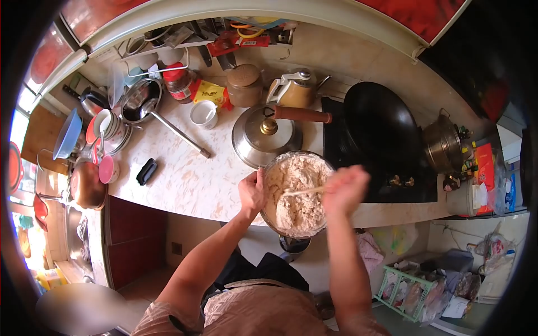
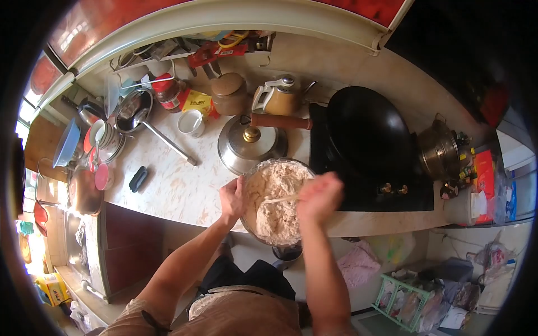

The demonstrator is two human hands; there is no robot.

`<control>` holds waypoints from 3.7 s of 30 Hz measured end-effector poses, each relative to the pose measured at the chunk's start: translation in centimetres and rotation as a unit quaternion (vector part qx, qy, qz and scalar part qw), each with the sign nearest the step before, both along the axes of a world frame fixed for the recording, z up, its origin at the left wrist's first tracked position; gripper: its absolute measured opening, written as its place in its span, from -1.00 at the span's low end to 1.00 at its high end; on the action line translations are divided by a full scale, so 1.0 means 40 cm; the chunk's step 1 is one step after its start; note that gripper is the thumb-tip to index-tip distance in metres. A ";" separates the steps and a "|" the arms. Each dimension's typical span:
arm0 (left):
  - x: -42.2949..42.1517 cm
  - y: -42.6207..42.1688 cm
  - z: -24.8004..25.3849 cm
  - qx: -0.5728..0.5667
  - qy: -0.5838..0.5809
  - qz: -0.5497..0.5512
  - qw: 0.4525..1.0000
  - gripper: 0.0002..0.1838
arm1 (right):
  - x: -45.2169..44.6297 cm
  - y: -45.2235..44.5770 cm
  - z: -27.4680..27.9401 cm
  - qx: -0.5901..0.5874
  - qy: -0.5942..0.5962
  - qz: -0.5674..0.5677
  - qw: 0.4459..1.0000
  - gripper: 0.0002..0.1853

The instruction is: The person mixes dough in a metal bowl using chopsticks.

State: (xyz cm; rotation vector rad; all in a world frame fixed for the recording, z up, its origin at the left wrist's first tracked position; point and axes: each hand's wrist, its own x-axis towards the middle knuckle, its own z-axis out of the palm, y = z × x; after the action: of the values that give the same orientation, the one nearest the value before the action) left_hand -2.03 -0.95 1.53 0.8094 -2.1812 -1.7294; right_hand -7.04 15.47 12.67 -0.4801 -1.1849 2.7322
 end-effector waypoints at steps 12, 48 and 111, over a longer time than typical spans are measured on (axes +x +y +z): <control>0.002 -0.005 -0.014 0.022 0.000 -0.002 1.000 -0.55 | -0.025 -0.051 0.079 0.072 0.091 0.001 0.993 -0.64; -0.041 -0.123 -0.250 0.003 0.027 -0.052 0.998 -0.47 | 0.075 -0.036 -0.069 0.373 0.154 0.069 0.913 -0.74; 0.004 0.009 -0.004 0.010 0.017 -0.001 1.000 -0.50 | 0.266 0.201 0.130 0.751 0.426 0.313 0.395 -0.87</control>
State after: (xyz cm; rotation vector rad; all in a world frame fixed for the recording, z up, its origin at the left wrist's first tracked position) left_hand -1.86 -0.60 1.37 0.7760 -2.1472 -1.7550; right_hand 3.58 23.52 17.87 1.5184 -2.6450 0.4628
